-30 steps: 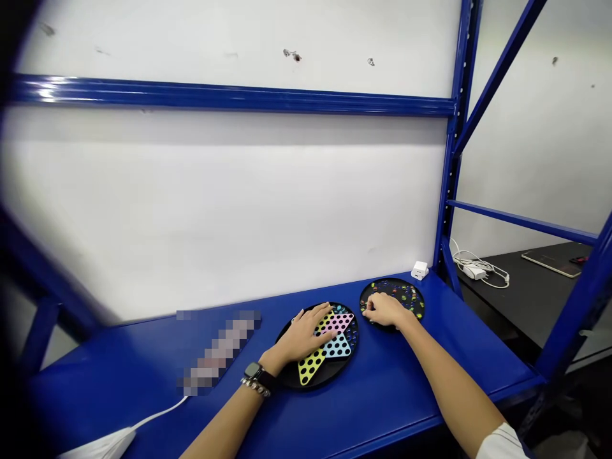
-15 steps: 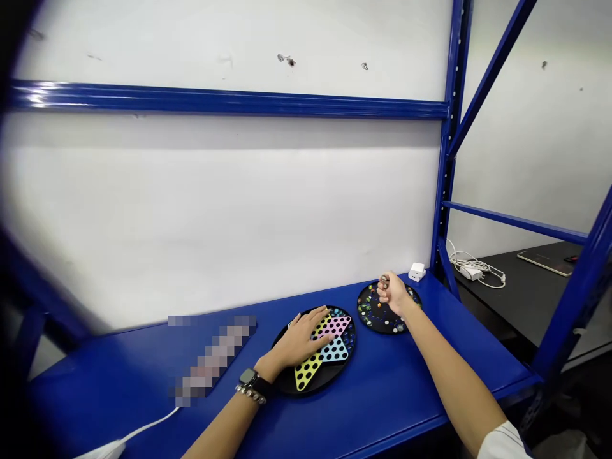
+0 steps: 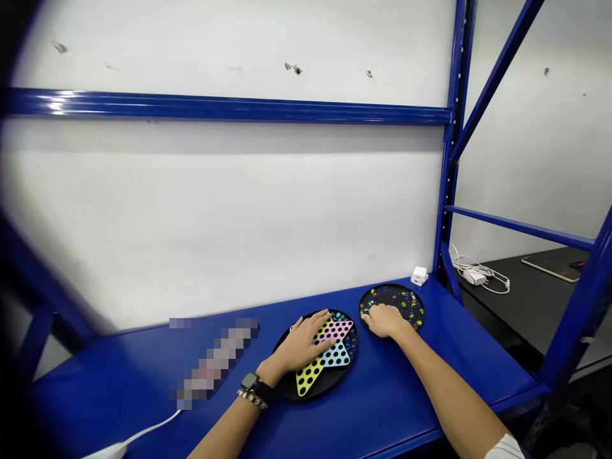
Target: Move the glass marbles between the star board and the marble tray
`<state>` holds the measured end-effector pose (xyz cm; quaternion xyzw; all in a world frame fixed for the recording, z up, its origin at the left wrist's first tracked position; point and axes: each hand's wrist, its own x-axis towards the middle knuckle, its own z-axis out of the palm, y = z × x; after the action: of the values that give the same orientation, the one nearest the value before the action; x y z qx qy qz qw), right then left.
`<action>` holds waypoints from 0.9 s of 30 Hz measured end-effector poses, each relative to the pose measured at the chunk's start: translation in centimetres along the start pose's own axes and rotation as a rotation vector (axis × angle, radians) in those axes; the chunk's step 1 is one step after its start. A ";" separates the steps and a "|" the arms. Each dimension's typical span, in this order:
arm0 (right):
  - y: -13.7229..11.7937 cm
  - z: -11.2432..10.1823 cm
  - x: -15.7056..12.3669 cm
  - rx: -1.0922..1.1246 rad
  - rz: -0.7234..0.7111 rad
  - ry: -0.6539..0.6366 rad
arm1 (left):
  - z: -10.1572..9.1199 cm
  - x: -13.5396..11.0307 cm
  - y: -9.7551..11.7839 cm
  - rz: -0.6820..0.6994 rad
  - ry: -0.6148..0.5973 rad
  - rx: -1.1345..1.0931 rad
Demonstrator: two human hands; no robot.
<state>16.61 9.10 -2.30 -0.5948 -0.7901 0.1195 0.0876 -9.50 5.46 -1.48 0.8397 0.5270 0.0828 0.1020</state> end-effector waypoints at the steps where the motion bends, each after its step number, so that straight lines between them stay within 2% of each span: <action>1: -0.4 0.2 -0.2 -0.043 -0.003 0.002 | 0.0 0.0 0.0 -0.002 -0.001 0.000; 8: -1.9 1.6 -1.3 -0.220 -0.045 0.102 | 0.0 -0.1 -0.1 0.004 -0.007 0.026; 11: -2.1 2.0 -1.6 -0.207 -0.041 0.157 | 0.3 0.0 -0.5 0.023 0.004 0.043; 15: -2.2 1.7 -1.9 -0.179 0.004 0.155 | 0.6 0.2 -0.8 0.026 0.018 0.058; 19: -2.3 1.3 -1.9 -0.196 0.027 0.165 | 0.4 0.1 -0.4 0.014 0.010 0.043; 24: -2.5 1.8 -2.2 -0.215 -0.010 0.197 | 0.3 0.1 0.0 0.018 0.027 0.025; 27: -2.1 1.8 -2.0 -0.111 0.009 0.226 | 0.5 0.1 -0.2 0.027 0.032 0.032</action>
<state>14.66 6.50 -3.42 -0.6119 -0.7780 0.0081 0.1424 -9.51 5.64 -1.99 0.8468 0.5184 0.0891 0.0791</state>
